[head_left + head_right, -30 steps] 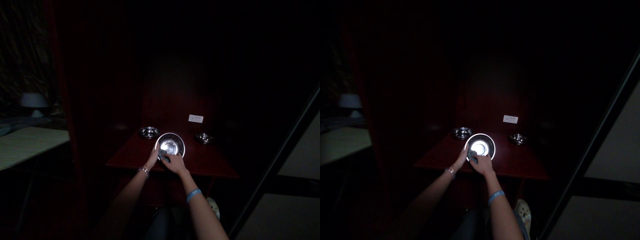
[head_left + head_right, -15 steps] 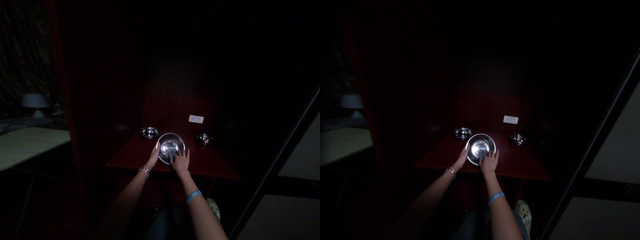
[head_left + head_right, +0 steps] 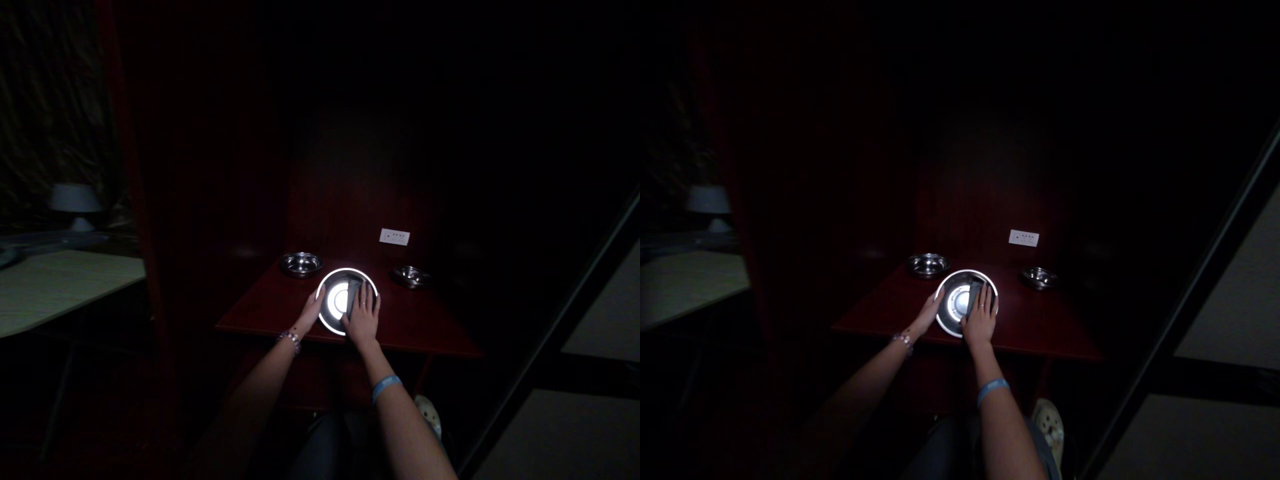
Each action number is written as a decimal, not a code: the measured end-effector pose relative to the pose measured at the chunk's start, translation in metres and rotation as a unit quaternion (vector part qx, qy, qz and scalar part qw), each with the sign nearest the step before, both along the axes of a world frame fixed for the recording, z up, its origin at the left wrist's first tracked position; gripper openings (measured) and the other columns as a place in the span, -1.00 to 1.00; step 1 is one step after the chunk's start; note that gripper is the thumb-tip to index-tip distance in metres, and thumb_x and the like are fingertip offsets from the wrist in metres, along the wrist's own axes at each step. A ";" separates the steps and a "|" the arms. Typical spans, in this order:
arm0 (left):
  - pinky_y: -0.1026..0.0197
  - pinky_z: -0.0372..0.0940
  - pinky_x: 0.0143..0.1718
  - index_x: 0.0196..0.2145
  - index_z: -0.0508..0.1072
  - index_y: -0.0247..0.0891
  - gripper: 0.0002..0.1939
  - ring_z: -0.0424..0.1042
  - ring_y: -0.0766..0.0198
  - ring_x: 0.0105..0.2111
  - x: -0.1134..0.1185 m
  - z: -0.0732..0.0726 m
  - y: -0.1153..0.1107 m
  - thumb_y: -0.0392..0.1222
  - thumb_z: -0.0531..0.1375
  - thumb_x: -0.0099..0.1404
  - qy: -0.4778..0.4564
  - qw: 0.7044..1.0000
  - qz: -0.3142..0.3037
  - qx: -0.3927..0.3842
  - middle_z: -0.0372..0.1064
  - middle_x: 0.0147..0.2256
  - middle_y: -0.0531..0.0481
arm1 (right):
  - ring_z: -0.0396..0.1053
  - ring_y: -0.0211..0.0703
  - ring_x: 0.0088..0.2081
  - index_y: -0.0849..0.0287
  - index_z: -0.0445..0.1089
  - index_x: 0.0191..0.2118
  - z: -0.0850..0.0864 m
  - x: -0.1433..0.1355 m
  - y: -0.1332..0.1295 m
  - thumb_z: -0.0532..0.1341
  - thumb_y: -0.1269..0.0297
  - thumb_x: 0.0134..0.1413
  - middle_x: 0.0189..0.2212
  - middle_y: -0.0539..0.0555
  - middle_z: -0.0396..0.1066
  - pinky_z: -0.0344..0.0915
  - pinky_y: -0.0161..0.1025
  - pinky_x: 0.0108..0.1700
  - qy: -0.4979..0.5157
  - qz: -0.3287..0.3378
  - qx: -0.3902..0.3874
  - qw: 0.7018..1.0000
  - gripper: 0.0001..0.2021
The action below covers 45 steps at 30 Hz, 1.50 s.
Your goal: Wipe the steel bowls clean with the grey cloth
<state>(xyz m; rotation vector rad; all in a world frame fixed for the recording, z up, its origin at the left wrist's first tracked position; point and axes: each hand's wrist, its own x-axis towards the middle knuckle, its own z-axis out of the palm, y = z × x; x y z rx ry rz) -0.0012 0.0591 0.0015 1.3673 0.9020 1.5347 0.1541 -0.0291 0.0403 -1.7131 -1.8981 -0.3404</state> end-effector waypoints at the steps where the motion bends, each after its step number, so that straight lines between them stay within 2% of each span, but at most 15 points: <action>1: -0.04 0.13 0.27 0.16 0.40 -0.34 -0.30 0.34 -0.01 0.19 0.000 -0.001 0.001 0.29 0.09 0.32 -0.005 1.000 -0.007 0.001 0.41 0.13 -0.26 | -0.42 0.12 0.46 0.40 -0.03 0.40 0.001 0.000 0.000 0.19 0.25 0.11 0.45 0.27 -0.34 -0.53 0.12 0.41 -0.002 0.002 -0.002 1.000 -0.22; 4: -0.02 0.13 0.28 0.16 0.41 -0.32 -0.31 0.34 0.00 0.19 0.001 -0.001 0.001 0.28 0.09 0.32 -0.017 1.000 -0.020 -0.002 0.40 0.15 -0.25 | -0.28 0.18 0.44 0.30 0.04 0.39 0.002 0.001 -0.001 0.19 0.27 0.11 0.44 0.21 -0.25 -0.47 0.17 0.40 -0.006 0.024 -0.020 0.999 -0.27; 7: -0.03 0.14 0.28 0.16 0.42 -0.29 -0.30 0.35 -0.02 0.18 0.001 0.001 -0.002 0.30 0.10 0.30 -0.024 0.999 -0.026 -0.009 0.40 0.15 -0.22 | -0.06 0.20 0.38 0.15 0.10 0.38 0.005 0.001 -0.002 0.16 0.29 0.14 0.44 0.12 -0.15 -0.23 0.20 0.37 0.004 0.073 -0.055 0.996 -0.33; 12: -0.05 0.15 0.26 0.13 0.44 -0.32 -0.27 0.35 -0.05 0.18 0.000 0.006 -0.005 0.34 0.11 0.27 -0.031 0.999 -0.018 -0.011 0.44 0.11 -0.23 | 0.19 0.11 0.25 0.03 0.30 0.27 0.009 -0.005 -0.003 0.12 0.29 0.15 0.37 0.01 0.07 0.07 0.07 0.28 0.001 0.203 -0.097 0.974 -0.46; 15: -0.04 0.15 0.27 0.14 0.43 -0.34 -0.26 0.34 -0.05 0.19 0.000 0.007 -0.005 0.34 0.10 0.27 -0.034 0.999 -0.008 -0.006 0.41 0.13 -0.25 | 0.29 0.06 0.18 0.03 0.43 0.16 0.013 -0.007 -0.003 0.13 0.29 0.16 0.27 0.01 0.27 0.12 0.01 0.26 0.021 0.223 -0.099 0.970 -0.55; 19: -0.06 0.15 0.26 0.15 0.42 -0.37 -0.26 0.33 -0.06 0.19 -0.001 0.005 -0.004 0.32 0.08 0.31 -0.030 0.999 -0.008 -0.010 0.43 0.12 -0.27 | 0.43 0.07 0.04 0.06 0.56 -0.02 0.019 -0.004 -0.006 0.10 0.25 0.23 0.01 0.09 0.53 0.21 -0.03 0.18 0.049 0.182 -0.097 0.977 -0.67; 22: -0.07 0.15 0.26 0.14 0.43 -0.34 -0.30 0.35 -0.07 0.18 0.000 0.005 -0.003 0.30 0.08 0.32 -0.034 0.999 -0.016 -0.004 0.43 0.12 -0.27 | 0.48 0.11 -0.06 0.11 0.61 -0.16 0.025 -0.001 -0.009 0.06 0.18 0.27 -0.15 0.18 0.59 0.27 -0.04 0.07 0.039 0.133 -0.102 0.985 -0.65; 25: -0.07 0.15 0.26 0.14 0.43 -0.33 -0.31 0.34 -0.08 0.18 0.001 0.004 -0.004 0.28 0.09 0.33 -0.037 0.999 -0.018 -0.003 0.42 0.12 -0.26 | 0.49 0.08 -0.12 0.13 0.62 -0.26 0.028 0.001 -0.012 0.02 0.18 0.30 -0.23 0.21 0.59 0.22 -0.01 0.09 0.022 0.099 -0.101 0.990 -0.60; 27: -0.05 0.14 0.27 0.15 0.43 -0.33 -0.32 0.33 -0.06 0.19 0.002 0.004 -0.005 0.28 0.08 0.33 -0.038 0.999 -0.018 -0.001 0.41 0.13 -0.25 | 0.48 0.06 -0.11 0.14 0.60 -0.21 0.029 0.002 -0.011 0.01 0.21 0.29 -0.20 0.20 0.58 0.17 0.00 0.14 0.037 0.086 -0.083 0.992 -0.61; 29: -0.04 0.13 0.27 0.16 0.41 -0.31 -0.32 0.33 -0.04 0.19 0.002 0.004 -0.007 0.28 0.08 0.34 -0.043 0.999 -0.023 0.003 0.41 0.14 -0.23 | 0.45 0.05 -0.03 0.14 0.56 -0.07 0.030 0.005 -0.009 0.00 0.23 0.28 -0.06 0.18 0.54 0.16 -0.02 0.16 0.079 0.078 -0.048 0.993 -0.62; 32: -0.06 0.17 0.26 0.16 0.41 -0.31 -0.30 0.37 -0.04 0.16 0.003 0.006 -0.010 0.30 0.07 0.33 -0.051 0.998 -0.031 0.002 0.44 0.11 -0.24 | 0.35 0.03 0.09 0.13 0.49 0.06 0.032 0.010 -0.006 -0.02 0.25 0.26 0.20 0.14 0.32 0.17 -0.08 0.17 0.164 0.048 0.020 0.985 -0.58; 35: -0.05 0.18 0.25 0.17 0.40 -0.30 -0.29 0.37 -0.03 0.16 0.004 0.010 -0.016 0.31 0.05 0.33 -0.043 0.998 -0.041 0.005 0.42 0.13 -0.22 | 0.24 0.08 0.17 0.12 0.49 0.05 0.035 0.016 -0.006 -0.02 0.24 0.23 0.29 0.15 0.14 0.13 -0.05 0.19 0.211 0.000 0.081 0.974 -0.58; 38: -0.05 0.17 0.26 0.18 0.40 -0.29 -0.31 0.35 -0.03 0.18 0.005 0.015 -0.020 0.30 0.05 0.34 -0.038 0.999 -0.030 0.010 0.40 0.15 -0.21 | 0.14 0.19 0.18 0.12 0.51 0.02 0.037 0.020 -0.008 0.00 0.23 0.22 0.24 0.22 0.14 0.06 0.04 0.19 0.221 -0.055 0.114 0.967 -0.59; 41: -0.06 0.17 0.27 0.18 0.40 -0.30 -0.31 0.34 -0.05 0.18 0.005 0.018 -0.023 0.29 0.06 0.34 -0.039 0.999 -0.022 0.012 0.41 0.15 -0.21 | 0.14 0.22 0.11 0.10 0.49 0.05 0.036 0.024 -0.009 0.00 0.22 0.22 0.10 0.28 0.22 -0.01 0.12 0.18 0.215 -0.111 0.111 0.964 -0.58; 45: -0.06 0.18 0.25 0.17 0.42 -0.29 -0.32 0.36 -0.06 0.17 0.005 0.018 -0.022 0.29 0.07 0.33 -0.038 0.999 -0.017 -0.002 0.43 0.12 -0.21 | 0.16 0.15 0.04 0.04 0.46 0.10 0.030 0.030 -0.005 -0.01 0.21 0.24 0.00 0.22 0.30 -0.02 0.11 0.16 0.175 -0.106 0.091 0.975 -0.58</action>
